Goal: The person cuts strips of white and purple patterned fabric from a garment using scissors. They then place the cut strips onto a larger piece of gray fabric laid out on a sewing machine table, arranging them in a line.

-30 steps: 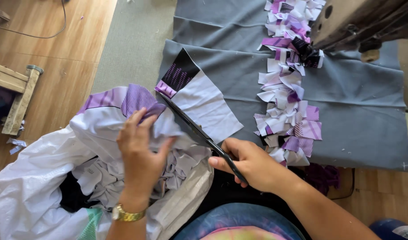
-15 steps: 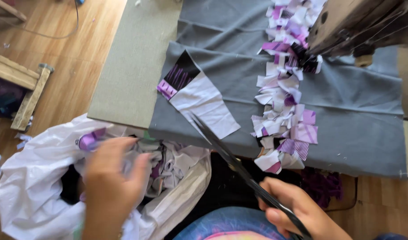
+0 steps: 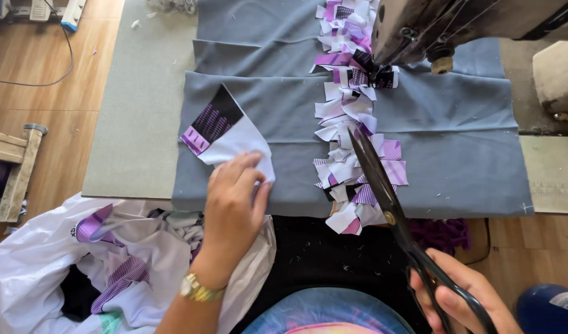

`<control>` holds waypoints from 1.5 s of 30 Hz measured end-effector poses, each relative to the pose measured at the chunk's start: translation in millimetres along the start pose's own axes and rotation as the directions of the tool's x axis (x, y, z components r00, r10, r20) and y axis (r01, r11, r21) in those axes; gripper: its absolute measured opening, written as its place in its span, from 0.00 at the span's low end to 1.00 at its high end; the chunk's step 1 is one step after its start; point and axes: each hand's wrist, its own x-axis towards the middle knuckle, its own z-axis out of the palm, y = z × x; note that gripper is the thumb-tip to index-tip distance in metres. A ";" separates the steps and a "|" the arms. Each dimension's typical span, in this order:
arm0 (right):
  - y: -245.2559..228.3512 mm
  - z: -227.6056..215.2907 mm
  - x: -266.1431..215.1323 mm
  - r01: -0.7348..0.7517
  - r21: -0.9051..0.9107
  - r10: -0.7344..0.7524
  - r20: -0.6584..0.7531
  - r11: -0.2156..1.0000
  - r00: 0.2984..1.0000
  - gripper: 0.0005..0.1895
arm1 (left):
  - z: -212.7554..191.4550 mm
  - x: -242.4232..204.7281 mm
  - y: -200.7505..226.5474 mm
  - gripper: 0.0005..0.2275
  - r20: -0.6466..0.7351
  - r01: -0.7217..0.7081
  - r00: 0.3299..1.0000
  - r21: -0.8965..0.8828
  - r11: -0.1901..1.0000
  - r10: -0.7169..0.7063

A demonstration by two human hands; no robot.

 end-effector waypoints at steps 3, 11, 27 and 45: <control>-15.8 19.6 13.2 0.057 -0.034 -0.052 0.125 0.998 0.991 0.31 | -38.5 -15.3 0.8 0.02 0.042 -0.014 0.999 -0.091 0.996 0.018; -16.4 22.5 16.8 0.012 -0.110 0.008 0.178 0.994 0.984 0.32 | -119.9 24.5 -0.6 0.09 0.041 0.263 0.965 -0.054 0.963 -0.261; 30.0 -25.8 0.0 -0.072 0.064 0.082 -0.171 0.995 0.982 0.31 | -139.7 111.6 8.1 0.04 -0.139 -0.297 0.952 -0.194 0.935 0.273; -11.9 30.9 21.6 -0.102 -0.209 0.136 0.155 0.973 0.979 0.43 | -130.4 -23.2 -87.7 0.11 -0.050 0.082 0.995 0.029 0.996 -0.080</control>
